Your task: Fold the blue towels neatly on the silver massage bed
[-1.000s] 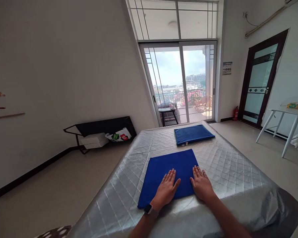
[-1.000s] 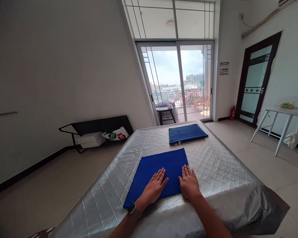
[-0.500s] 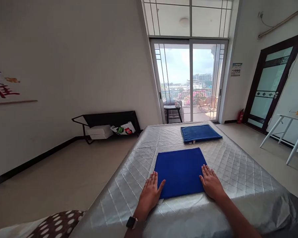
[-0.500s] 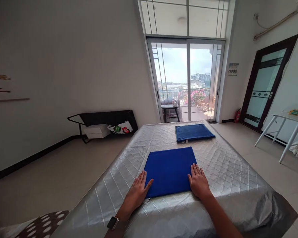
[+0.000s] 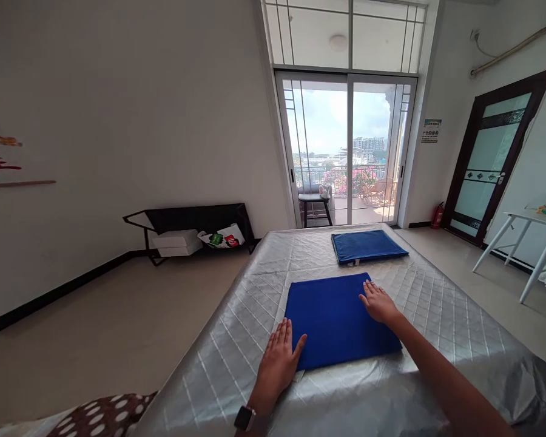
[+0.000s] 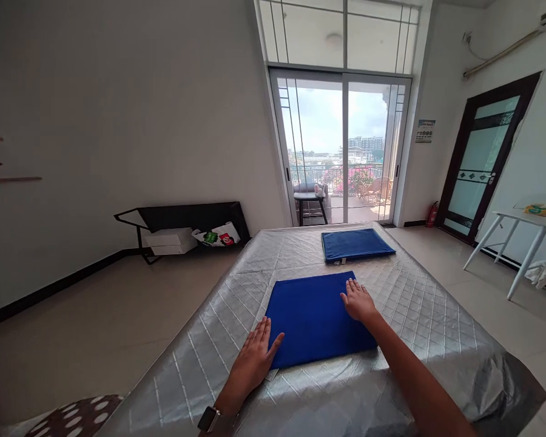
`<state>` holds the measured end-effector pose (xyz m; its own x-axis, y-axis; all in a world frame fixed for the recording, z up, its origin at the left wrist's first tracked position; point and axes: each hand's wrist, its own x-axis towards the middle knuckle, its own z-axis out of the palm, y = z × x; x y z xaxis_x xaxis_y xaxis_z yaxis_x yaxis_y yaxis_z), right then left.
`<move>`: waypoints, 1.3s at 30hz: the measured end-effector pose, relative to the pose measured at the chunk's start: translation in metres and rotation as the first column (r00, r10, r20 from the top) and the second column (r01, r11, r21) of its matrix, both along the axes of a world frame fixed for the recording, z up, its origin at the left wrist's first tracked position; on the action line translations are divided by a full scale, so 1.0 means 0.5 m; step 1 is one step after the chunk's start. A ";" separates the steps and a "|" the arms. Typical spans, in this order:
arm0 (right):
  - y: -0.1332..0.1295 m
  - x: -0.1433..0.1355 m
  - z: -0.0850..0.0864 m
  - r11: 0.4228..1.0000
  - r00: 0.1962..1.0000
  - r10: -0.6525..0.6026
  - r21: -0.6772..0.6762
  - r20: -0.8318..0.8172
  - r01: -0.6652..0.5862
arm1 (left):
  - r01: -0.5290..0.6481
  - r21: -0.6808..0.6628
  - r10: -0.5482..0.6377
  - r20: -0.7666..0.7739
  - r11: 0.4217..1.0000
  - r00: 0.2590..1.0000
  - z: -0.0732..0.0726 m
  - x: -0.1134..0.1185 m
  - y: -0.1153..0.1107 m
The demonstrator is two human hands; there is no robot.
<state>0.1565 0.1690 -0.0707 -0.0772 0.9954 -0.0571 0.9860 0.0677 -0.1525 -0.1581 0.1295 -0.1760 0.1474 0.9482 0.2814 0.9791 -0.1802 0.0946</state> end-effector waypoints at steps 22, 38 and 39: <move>0.026 0.006 -0.068 0.999 0.995 -0.027 0.042 -0.096 0.031 | 0.433 -0.099 -0.438 -0.038 0.896 0.898 0.121 0.353 0.140; 0.034 0.011 -0.076 0.998 0.994 -0.062 0.005 -0.089 0.063 | -0.008 -0.180 0.005 -0.019 0.984 1.000 0.081 0.049 0.202; 0.033 0.011 -0.075 0.998 0.995 -0.061 0.003 -0.078 0.061 | -0.031 -0.183 0.029 -0.010 0.983 1.000 0.081 0.040 0.201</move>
<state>0.1619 0.1856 -0.1080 -0.0200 0.9986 -0.0481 0.9734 0.0085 -0.2291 -0.1379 0.2298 -0.1354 0.1196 0.9876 0.1021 0.9845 -0.1313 0.1160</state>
